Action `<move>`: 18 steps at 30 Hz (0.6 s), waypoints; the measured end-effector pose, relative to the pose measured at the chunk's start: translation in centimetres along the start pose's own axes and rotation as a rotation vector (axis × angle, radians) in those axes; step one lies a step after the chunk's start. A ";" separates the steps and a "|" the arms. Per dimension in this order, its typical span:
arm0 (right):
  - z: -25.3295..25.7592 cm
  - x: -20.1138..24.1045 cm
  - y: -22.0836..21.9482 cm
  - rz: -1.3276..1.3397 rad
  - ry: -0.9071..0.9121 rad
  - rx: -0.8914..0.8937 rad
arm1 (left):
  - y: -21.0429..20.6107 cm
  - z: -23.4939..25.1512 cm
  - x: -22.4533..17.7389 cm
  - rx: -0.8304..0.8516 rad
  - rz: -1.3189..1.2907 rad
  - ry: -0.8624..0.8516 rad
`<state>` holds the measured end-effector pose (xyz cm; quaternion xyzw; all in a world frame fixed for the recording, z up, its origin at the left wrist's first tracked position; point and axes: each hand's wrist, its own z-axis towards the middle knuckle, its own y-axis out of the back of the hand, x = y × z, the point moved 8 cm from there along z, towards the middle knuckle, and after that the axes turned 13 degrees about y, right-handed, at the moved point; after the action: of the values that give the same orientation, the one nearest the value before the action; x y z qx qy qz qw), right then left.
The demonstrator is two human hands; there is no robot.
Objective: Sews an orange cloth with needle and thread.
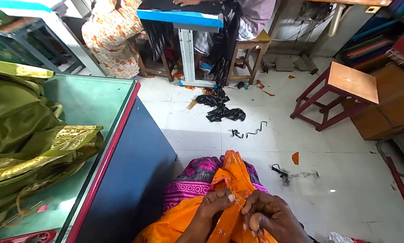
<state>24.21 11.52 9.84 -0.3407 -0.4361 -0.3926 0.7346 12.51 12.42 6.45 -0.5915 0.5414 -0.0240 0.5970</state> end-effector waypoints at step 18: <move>2.3 4.1 -1.0 -0.414 0.178 -0.242 | 0.2 -1.4 -2.1 -0.435 0.815 -0.557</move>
<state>23.79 11.88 14.61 -0.2936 -0.3799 -0.6126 0.6278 10.56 12.92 8.00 -0.4275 0.5408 0.4800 0.5425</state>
